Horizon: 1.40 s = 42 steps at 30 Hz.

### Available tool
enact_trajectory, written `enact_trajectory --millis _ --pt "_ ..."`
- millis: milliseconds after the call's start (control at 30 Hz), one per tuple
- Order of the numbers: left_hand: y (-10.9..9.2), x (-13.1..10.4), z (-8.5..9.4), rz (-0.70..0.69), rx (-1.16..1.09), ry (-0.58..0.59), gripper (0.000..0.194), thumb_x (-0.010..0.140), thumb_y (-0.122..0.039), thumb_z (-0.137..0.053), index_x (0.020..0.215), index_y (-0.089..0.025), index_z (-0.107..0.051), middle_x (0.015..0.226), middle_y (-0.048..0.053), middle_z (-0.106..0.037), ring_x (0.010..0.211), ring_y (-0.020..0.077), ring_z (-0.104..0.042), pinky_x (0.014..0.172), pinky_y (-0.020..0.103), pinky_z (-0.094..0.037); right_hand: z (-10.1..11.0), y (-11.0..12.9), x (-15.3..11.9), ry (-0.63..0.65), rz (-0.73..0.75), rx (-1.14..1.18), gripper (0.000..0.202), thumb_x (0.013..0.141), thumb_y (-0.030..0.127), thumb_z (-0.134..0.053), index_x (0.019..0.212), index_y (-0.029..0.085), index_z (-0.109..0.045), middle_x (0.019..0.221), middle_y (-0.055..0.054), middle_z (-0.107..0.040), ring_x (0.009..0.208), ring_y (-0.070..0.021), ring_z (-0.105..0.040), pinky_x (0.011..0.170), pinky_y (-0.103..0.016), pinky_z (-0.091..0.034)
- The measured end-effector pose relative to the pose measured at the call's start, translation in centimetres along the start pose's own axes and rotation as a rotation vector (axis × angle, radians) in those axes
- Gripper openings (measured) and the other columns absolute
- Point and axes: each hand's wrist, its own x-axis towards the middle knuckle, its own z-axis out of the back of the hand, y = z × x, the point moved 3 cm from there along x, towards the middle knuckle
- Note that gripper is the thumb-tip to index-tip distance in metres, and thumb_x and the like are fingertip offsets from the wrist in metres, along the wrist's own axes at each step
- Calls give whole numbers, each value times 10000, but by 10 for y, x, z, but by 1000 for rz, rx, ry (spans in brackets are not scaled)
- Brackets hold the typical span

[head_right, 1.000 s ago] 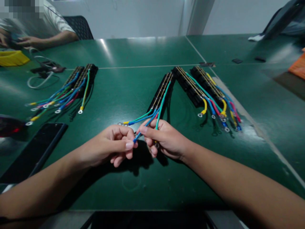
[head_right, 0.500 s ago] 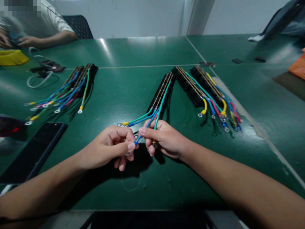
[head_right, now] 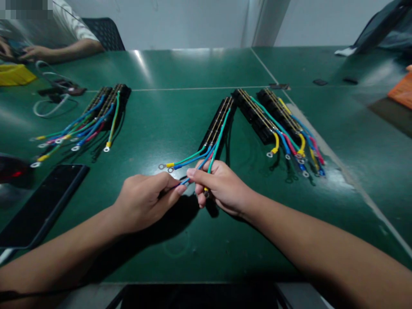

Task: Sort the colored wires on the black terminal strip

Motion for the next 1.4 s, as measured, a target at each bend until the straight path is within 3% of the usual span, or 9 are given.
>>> enact_trajectory --millis 100,300,500,733,867,1033,1267,1400 --pt "1 0 -1 5 -24 27 190 924 -231 -546 758 -142 -574 515 -63 -522 397 53 -449 430 190 -277 0 0 0 1 -10 1 285 811 338 -741 716 159 -540 504 56 -570 356 -63 -528 349 -140 -420" --pt "1 -2 0 -42 50 -30 219 917 -273 -560 739 -147 -574 518 -51 -529 421 72 -485 445 214 -274 0 1 0 1 1 3 311 791 343 -763 701 157 -531 510 54 -575 365 -62 -533 354 -139 -429" --pt "2 1 0 58 -84 79 214 939 -240 -521 748 -151 -558 518 -55 -553 405 57 -490 424 187 -284 0 0 0 17 -20 7 256 821 316 -730 720 151 -563 513 49 -583 365 -62 -536 360 -141 -436" --pt "0 -2 1 -12 76 -90 159 854 -282 -656 788 -161 -577 554 -54 -594 457 76 -542 463 201 -324 -1 1 0 -13 -3 5 295 780 335 -761 689 157 -544 502 50 -581 364 -64 -529 354 -146 -433" --pt "-1 -3 0 -12 75 -65 189 890 -274 -609 743 -168 -555 522 -57 -567 427 73 -527 436 207 -288 -1 2 0 -11 -2 2 286 790 341 -751 699 156 -552 507 50 -580 365 -62 -522 358 -148 -434" --pt "2 -1 0 75 -56 56 188 924 -247 -549 755 -165 -546 507 -65 -556 393 61 -496 418 189 -286 -2 2 0 -11 -22 -8 304 779 354 -763 704 152 -549 509 47 -579 367 -61 -525 358 -142 -428" --pt "1 -4 1 -21 24 -32 174 835 -293 -666 815 -163 -552 568 -56 -577 462 76 -527 459 203 -319 -2 2 -1 -21 -4 -2 313 779 354 -766 697 154 -540 507 52 -576 369 -61 -529 362 -142 -438" --pt "-1 -5 2 -24 14 -31 124 843 -227 -625 792 -167 -530 572 -53 -566 449 69 -501 451 207 -303 -1 1 -1 -22 -2 1 283 799 336 -749 709 153 -552 510 46 -582 366 -59 -523 361 -141 -435"
